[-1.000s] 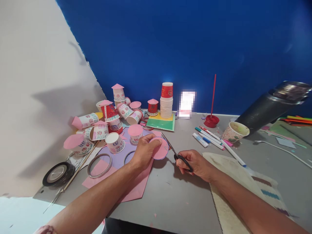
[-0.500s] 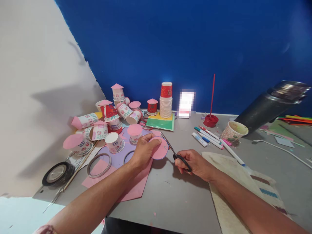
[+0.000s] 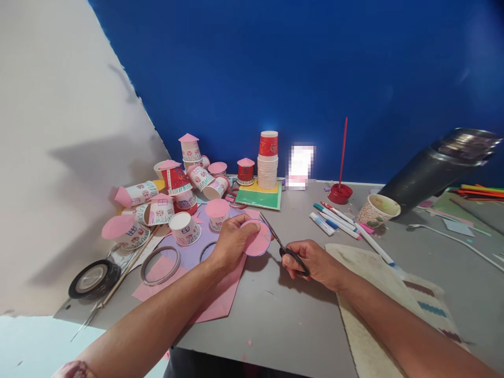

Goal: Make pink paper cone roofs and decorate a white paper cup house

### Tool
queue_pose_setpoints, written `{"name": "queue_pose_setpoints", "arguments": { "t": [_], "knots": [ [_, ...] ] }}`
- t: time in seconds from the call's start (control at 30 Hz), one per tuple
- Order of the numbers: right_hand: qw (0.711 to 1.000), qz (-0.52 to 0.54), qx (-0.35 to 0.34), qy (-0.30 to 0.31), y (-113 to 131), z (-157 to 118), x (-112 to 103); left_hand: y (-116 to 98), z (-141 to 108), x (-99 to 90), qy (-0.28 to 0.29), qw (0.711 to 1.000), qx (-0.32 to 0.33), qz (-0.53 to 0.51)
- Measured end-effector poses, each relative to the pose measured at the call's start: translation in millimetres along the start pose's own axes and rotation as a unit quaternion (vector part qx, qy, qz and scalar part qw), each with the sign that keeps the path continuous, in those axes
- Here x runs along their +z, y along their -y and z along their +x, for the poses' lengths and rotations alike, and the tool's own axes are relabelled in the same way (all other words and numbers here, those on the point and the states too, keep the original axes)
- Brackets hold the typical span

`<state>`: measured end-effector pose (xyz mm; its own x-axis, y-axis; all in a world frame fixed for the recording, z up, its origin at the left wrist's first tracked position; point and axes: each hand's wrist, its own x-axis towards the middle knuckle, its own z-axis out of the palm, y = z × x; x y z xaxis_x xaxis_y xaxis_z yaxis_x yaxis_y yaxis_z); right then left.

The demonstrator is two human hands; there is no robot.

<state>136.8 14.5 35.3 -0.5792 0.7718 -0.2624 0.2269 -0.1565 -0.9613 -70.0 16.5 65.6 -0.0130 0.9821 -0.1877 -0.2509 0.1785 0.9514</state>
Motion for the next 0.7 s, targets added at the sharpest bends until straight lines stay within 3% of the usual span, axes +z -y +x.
{"name": "queue_pose_setpoints", "arguments": {
  "t": [0.7],
  "knots": [
    [1.000, -0.011, -0.003, 0.010, 0.2, 0.2, -0.9, -2.1, -2.2, 1.0, 0.011, 1.000, 0.016, 0.021]
  ]
}}
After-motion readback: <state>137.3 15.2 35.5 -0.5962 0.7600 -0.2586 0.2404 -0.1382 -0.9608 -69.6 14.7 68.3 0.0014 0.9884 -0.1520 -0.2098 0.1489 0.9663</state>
